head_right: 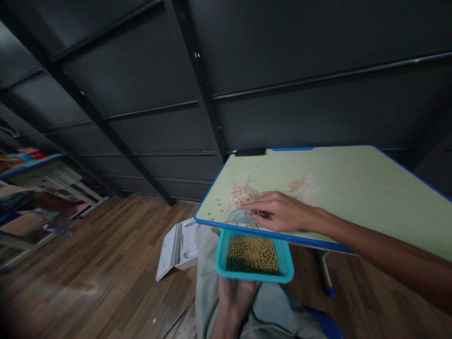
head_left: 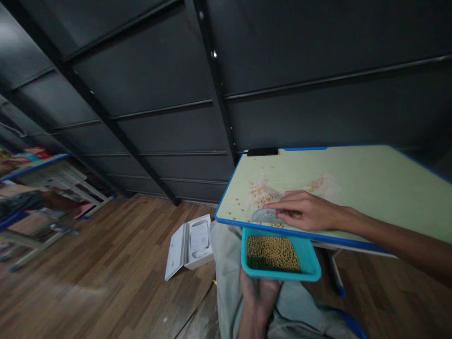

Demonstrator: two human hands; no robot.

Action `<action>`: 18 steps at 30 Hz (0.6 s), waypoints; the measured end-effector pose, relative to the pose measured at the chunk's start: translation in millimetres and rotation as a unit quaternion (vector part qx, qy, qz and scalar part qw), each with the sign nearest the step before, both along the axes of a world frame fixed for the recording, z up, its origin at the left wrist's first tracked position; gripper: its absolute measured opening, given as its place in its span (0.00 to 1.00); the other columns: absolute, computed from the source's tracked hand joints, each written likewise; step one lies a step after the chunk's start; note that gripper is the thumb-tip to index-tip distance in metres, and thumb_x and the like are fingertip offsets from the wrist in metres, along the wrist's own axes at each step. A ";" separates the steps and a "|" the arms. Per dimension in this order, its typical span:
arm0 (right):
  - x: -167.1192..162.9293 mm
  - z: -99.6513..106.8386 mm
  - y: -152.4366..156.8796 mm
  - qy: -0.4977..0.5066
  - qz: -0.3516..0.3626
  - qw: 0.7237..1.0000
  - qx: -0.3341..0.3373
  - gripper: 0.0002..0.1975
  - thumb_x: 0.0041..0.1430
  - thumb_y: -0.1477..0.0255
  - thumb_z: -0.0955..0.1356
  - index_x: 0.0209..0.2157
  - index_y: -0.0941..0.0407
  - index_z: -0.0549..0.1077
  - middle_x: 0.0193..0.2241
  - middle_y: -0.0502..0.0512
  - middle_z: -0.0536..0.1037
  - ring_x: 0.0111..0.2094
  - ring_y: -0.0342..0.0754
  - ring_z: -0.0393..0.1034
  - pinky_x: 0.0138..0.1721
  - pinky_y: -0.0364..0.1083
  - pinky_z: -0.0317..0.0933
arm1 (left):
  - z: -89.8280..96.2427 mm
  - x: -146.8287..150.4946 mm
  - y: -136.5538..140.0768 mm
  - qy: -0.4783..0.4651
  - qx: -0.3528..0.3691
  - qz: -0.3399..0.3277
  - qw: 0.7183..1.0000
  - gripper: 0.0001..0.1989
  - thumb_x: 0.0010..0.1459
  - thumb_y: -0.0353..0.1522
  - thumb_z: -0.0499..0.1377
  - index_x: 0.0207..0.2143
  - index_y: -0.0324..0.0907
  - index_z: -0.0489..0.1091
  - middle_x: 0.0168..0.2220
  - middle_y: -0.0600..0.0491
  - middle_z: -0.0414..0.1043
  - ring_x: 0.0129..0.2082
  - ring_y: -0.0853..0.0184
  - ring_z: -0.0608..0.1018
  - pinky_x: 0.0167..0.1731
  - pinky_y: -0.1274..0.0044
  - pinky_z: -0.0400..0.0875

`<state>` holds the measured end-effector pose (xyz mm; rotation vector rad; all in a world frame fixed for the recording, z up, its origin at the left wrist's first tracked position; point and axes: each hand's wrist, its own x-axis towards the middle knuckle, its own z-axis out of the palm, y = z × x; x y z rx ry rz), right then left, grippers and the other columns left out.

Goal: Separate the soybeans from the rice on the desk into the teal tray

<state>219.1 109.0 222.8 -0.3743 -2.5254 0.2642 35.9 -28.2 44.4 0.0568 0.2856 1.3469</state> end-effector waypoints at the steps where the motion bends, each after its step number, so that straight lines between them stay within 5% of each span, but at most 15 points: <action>1: 0.1 -0.7 0.4 -0.001 0.001 1.000 -0.001 0.18 0.69 0.72 0.66 0.58 0.56 0.76 0.28 0.53 0.80 0.30 0.47 0.71 0.35 0.47 0.67 | -0.6 -0.1 -0.2 0.002 -0.001 0.001 1.000 0.19 0.69 0.38 0.52 0.56 0.45 0.75 0.60 0.43 0.75 0.64 0.47 0.70 0.63 0.47 0.60; 18: -0.4 -1.5 -1.7 -0.006 0.007 0.999 -0.049 0.20 0.68 0.73 0.67 0.60 0.56 0.75 0.34 0.56 0.82 0.30 0.46 0.73 0.37 0.46 0.68 | 6.3 0.6 -1.6 0.000 -0.006 0.000 1.000 0.18 0.68 0.38 0.53 0.50 0.44 0.80 0.54 0.44 0.80 0.62 0.46 0.72 0.64 0.46 0.58</action>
